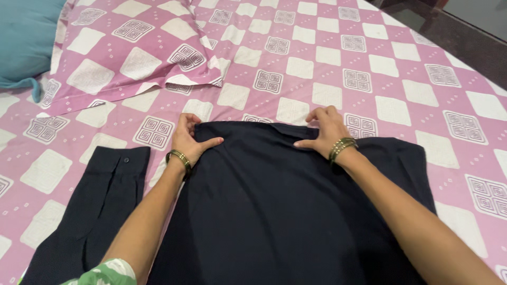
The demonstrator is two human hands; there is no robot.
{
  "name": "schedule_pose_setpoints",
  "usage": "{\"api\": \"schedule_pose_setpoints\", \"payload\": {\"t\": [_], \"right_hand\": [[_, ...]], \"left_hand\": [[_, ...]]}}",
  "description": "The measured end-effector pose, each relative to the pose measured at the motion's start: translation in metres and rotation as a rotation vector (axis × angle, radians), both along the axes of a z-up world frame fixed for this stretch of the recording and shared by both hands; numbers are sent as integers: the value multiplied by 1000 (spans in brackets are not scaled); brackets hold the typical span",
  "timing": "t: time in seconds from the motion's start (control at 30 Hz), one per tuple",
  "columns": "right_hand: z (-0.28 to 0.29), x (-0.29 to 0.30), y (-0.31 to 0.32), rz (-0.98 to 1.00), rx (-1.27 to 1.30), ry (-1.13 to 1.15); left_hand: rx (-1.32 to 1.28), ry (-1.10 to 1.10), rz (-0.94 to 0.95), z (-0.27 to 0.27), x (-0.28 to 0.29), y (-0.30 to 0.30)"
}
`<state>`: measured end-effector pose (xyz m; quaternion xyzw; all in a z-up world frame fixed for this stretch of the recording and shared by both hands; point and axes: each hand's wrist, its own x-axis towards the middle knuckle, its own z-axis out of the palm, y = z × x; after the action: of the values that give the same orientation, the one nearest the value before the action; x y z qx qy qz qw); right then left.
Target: The person buttons a black long-sleeved shirt laid flat on a bed, then folds the sleeves inward, folds the sides, and folds the shirt into a compact rectangle. The person smooths the fabric during folding and places the finished folded shirt on the bed.
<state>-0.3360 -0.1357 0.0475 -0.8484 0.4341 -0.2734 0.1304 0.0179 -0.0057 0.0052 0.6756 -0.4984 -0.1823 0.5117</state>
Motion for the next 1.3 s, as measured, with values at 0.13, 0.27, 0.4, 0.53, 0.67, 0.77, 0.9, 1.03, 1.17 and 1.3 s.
{"api": "schedule_pose_setpoints", "payload": {"t": [0.13, 0.27, 0.4, 0.53, 0.67, 0.77, 0.9, 1.03, 1.17, 1.3], "right_hand": [[-11, -4, 9, 9, 72, 38], [-17, 0, -5, -13, 58, 69], [-24, 1, -18, -63, 59, 37], [-11, 4, -33, -66, 292, 75], [3, 10, -34, -2, 369, 172], [7, 17, -26, 28, 244, 245], [12, 16, -21, 140, -80, 323], [12, 13, -27, 18, 279, 183], [0, 15, -39, -46, 359, 256], [-7, 14, -57, -54, 304, 336]], "left_hand": [[-49, 5, -22, -4, 0, 1], [-18, -24, 1, 0, 1, 0], [-43, -9, -26, -2, -1, 2], [-59, 32, -52, -2, -1, 2], [-77, 32, -58, -2, -2, 1], [-75, 3, -47, -1, -2, 3], [-71, 16, -49, -2, -2, 2], [-95, -16, -50, -8, 3, 0], [-145, -35, -88, -17, 6, -3], [-130, -38, -66, -20, 7, -7]]}}
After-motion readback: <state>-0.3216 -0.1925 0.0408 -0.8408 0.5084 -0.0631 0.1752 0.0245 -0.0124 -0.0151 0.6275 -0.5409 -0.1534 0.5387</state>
